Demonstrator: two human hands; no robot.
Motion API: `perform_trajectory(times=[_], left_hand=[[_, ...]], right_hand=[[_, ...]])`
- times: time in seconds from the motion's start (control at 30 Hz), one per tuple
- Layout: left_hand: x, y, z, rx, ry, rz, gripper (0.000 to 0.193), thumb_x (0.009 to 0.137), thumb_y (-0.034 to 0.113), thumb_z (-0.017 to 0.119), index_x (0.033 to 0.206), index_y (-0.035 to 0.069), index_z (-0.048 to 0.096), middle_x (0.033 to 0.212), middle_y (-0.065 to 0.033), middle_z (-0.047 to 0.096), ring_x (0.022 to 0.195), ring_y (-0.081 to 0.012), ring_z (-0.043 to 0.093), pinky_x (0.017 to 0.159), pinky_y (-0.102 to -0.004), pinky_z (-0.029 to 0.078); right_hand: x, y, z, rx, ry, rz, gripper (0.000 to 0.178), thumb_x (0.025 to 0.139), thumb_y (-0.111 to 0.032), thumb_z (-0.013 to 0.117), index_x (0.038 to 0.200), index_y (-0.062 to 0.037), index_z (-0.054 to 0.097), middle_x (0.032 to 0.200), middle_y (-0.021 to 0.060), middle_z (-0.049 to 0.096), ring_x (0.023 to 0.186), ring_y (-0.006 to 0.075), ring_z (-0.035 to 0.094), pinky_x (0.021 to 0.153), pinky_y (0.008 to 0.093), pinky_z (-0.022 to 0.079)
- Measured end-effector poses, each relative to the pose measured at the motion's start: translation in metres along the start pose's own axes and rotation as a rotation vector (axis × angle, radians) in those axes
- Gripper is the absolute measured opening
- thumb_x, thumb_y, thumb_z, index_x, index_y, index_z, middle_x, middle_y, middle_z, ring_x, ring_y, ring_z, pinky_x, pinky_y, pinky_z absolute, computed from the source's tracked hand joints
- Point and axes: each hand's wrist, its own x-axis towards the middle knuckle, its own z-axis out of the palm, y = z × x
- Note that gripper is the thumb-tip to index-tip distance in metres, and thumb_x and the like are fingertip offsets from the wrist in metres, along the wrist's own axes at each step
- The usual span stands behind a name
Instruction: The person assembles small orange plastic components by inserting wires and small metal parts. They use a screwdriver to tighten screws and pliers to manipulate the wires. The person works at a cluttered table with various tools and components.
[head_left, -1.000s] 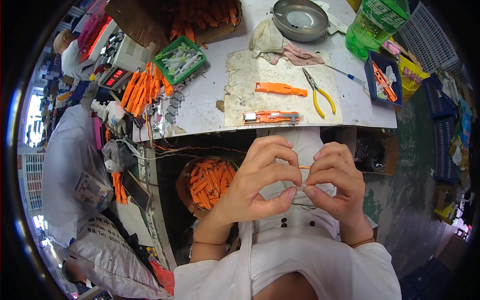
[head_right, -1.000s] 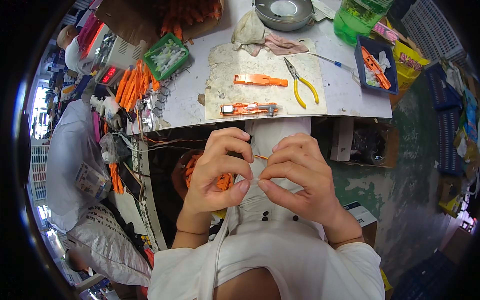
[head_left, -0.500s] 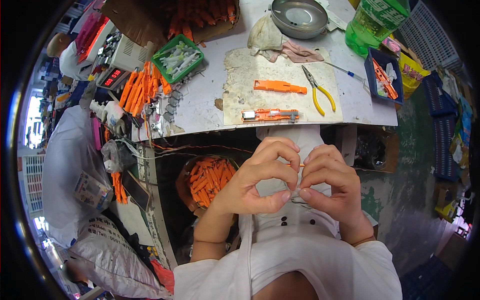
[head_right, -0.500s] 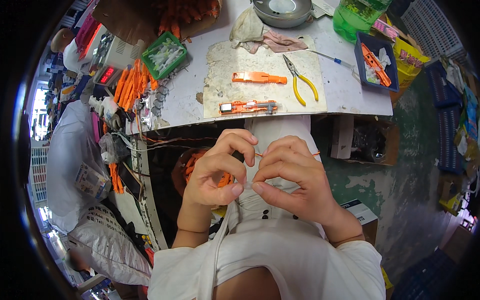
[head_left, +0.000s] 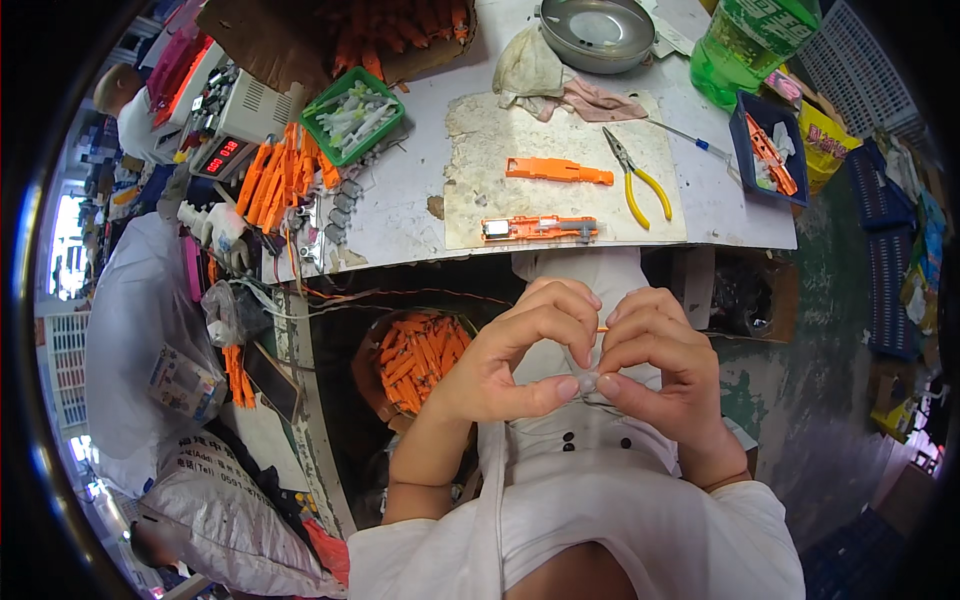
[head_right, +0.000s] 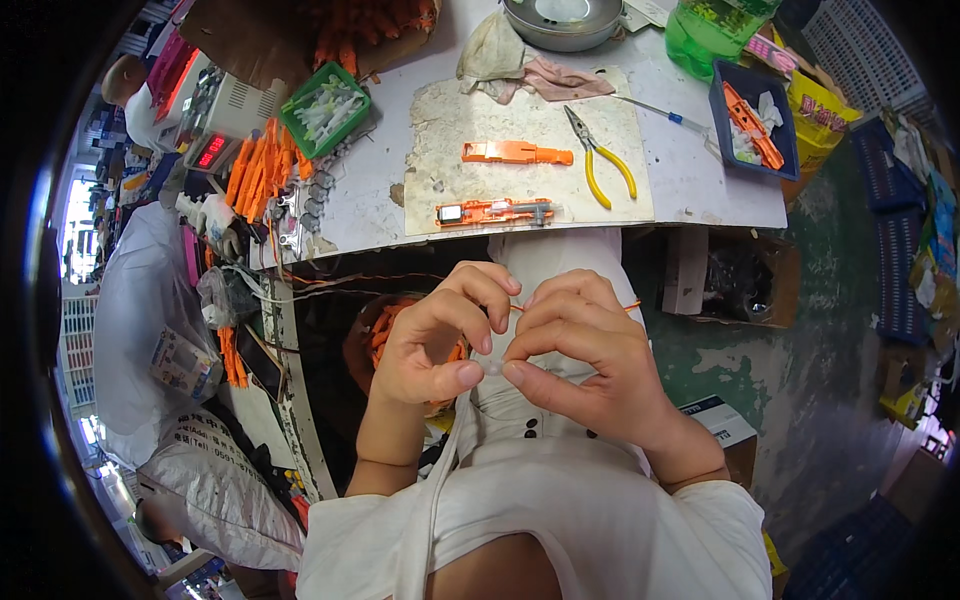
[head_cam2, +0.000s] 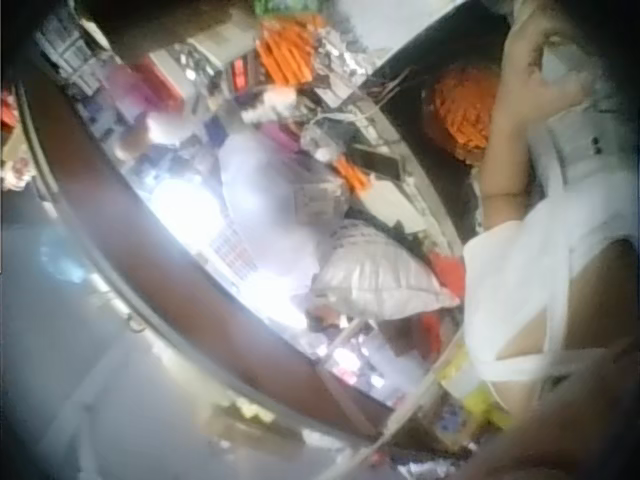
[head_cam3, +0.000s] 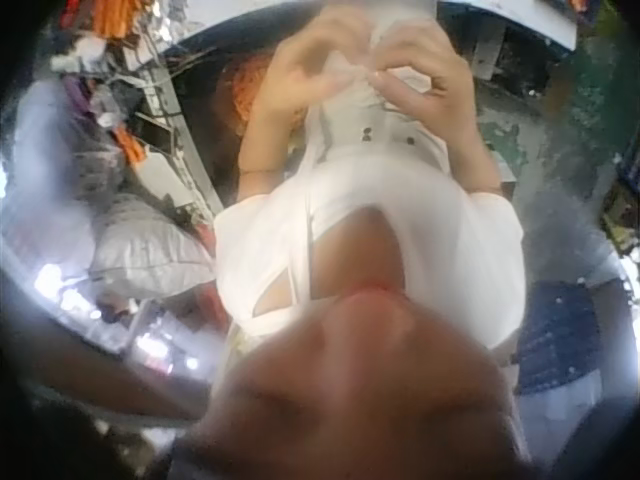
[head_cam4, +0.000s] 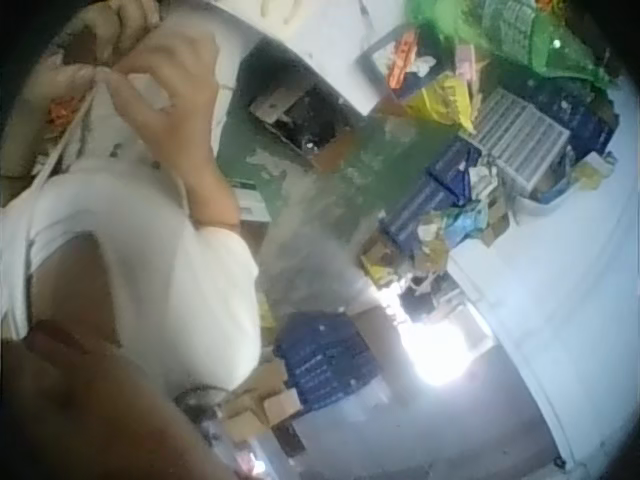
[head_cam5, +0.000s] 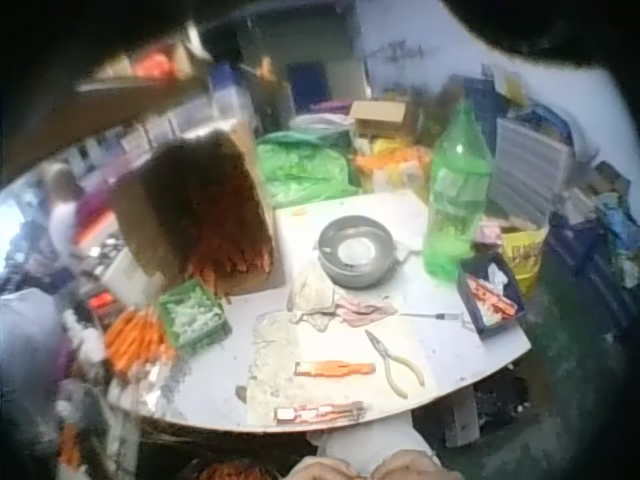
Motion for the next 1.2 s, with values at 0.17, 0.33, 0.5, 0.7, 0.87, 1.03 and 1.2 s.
perform_trajectory(times=[0.17, 0.33, 0.5, 0.7, 0.87, 1.03, 1.2], left_hand=[[-0.005, -0.003, 0.001, -0.114, 0.066, -0.029, 0.024, 0.074, 0.016, 0.069, 0.093, 0.006, 0.059, 0.098, -0.0061, 0.055, 0.11, -0.0268, 0.047, 0.099, -0.0415, 0.034], [-0.002, -0.004, 0.005, -0.102, 0.29, -0.115, 0.029, 0.077, 0.026, 0.073, 0.088, 0.004, 0.059, 0.091, -0.0075, 0.054, 0.103, -0.025, 0.05, 0.097, -0.0411, 0.036], [-0.012, -0.014, -0.007, -0.074, 0.516, -0.126, 0.014, 0.079, 0.008, 0.072, 0.078, 0.003, 0.06, 0.088, -0.0063, 0.058, 0.097, -0.0222, 0.053, 0.093, -0.0392, 0.039], [-0.019, -0.017, -0.012, -0.099, 0.563, -0.108, 0.02, 0.08, 0.013, 0.073, 0.091, 0.002, 0.06, 0.093, -0.0063, 0.058, 0.096, -0.0185, 0.053, 0.093, -0.033, 0.04], [-0.02, -0.013, -0.016, 0.085, 0.618, -0.164, 0.025, 0.083, 0.011, 0.068, 0.104, 0.0, 0.059, 0.099, -0.0051, 0.058, 0.096, -0.0139, 0.054, 0.091, -0.0271, 0.04], [-0.02, -0.017, -0.047, 0.644, 0.655, -0.178, 0.018, 0.084, 0.007, 0.065, 0.1, 0.001, 0.063, 0.094, -0.0063, 0.06, 0.093, -0.016, 0.056, 0.086, -0.0281, 0.041], [-0.006, -0.031, -0.054, 1.075, 0.53, -0.091, 0.018, 0.079, 0.013, 0.07, 0.094, 0.004, 0.066, 0.093, -0.0082, 0.06, 0.099, -0.0278, 0.053, 0.087, -0.0385, 0.042]], right_hand=[[0.0, -0.001, 0.002, -0.018, 0.002, -0.013, 0.013, 0.071, -0.007, 0.076, 0.08, -0.0061, 0.067, 0.085, 0.0036, 0.064, 0.093, 0.0233, 0.055, 0.082, 0.0337, 0.042], [0.0, 0.001, -0.006, -0.125, 0.093, -0.051, 0.013, 0.07, -0.006, 0.076, 0.078, -0.0067, 0.066, 0.084, 0.0035, 0.063, 0.092, 0.0238, 0.055, 0.083, 0.0353, 0.042], [0.006, 0.015, -0.062, -0.53, 0.594, -0.159, 0.009, 0.072, -0.003, 0.07, 0.078, -0.0038, 0.063, 0.085, 0.007, 0.061, 0.089, 0.0231, 0.056, 0.082, 0.0337, 0.044], [0.029, 0.093, -0.183, -1.039, 0.824, 0.081, 0.012, 0.082, -0.012, 0.068, 0.086, -0.001, 0.066, 0.088, 0.0086, 0.066, 0.09, 0.0232, 0.058, 0.081, 0.0336, 0.044], [0.02, 0.13, -0.206, -1.114, 0.759, 0.147, 0.016, 0.081, -0.017, 0.068, 0.081, -0.0013, 0.068, 0.083, 0.0103, 0.066, 0.084, 0.0282, 0.06, 0.079, 0.0371, 0.045], [0.005, 0.102, -0.132, -0.624, 0.876, 0.144, 0.017, 0.084, -0.014, 0.068, 0.087, 0.0019, 0.064, 0.087, 0.01, 0.063, 0.084, 0.0219, 0.058, 0.08, 0.0307, 0.044], [-0.012, 0.087, -0.065, -0.387, 0.693, 0.179, 0.014, 0.083, -0.009, 0.068, 0.082, 0.0024, 0.061, 0.086, 0.0077, 0.061, 0.086, 0.0195, 0.054, 0.082, 0.0292, 0.042]])
